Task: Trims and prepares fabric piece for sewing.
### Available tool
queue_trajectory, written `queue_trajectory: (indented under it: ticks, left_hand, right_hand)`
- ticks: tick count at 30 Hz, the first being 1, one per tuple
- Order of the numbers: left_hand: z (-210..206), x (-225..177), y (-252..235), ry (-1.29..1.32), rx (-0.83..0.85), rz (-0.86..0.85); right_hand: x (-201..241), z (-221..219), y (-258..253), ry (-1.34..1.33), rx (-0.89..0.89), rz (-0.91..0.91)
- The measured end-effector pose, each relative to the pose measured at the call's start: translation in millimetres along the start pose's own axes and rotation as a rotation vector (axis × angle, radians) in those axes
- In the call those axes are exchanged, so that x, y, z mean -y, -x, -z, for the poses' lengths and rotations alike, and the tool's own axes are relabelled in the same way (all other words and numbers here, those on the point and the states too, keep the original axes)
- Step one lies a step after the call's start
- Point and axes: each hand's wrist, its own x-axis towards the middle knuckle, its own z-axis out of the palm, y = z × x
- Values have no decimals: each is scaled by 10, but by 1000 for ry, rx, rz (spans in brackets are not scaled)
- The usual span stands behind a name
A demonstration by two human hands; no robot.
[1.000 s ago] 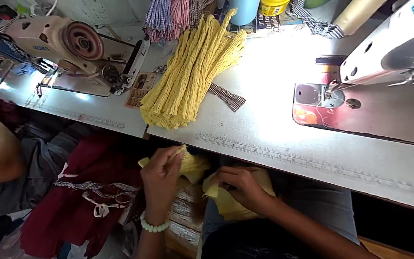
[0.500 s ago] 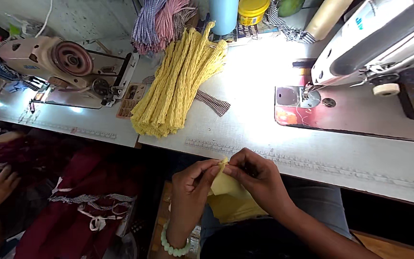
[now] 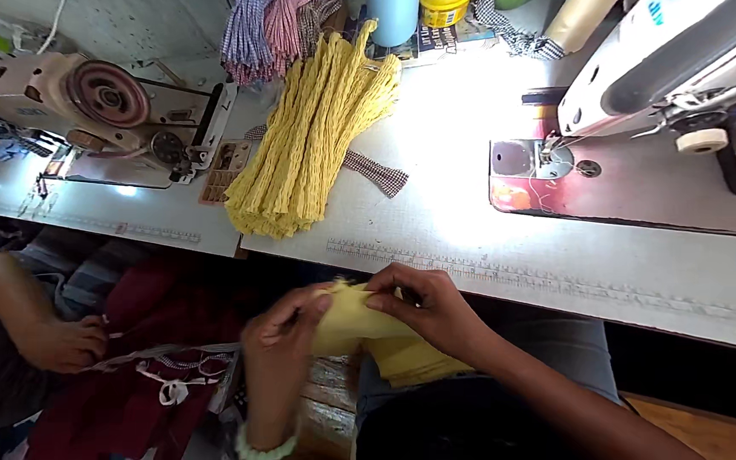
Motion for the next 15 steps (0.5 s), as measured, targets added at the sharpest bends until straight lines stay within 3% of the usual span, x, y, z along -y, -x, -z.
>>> queue_trajectory:
  ticks: [5, 8, 11, 15]
  left_hand:
    - [1042, -11, 59, -157, -218, -58]
    - [1481, -133, 191, -260, -295, -73]
    - [1651, -225, 310, -328, -298, -55]
    - [1677, -127, 413, -389, -240, -40]
  right_hand:
    - [-194, -188, -52, 260, 263, -57]
    - [-244, -363, -285, 426, 722, -389]
    - [-581, -750, -397, 662, 977, -659]
    - [-907, -1083, -334, 727, 1112, -736]
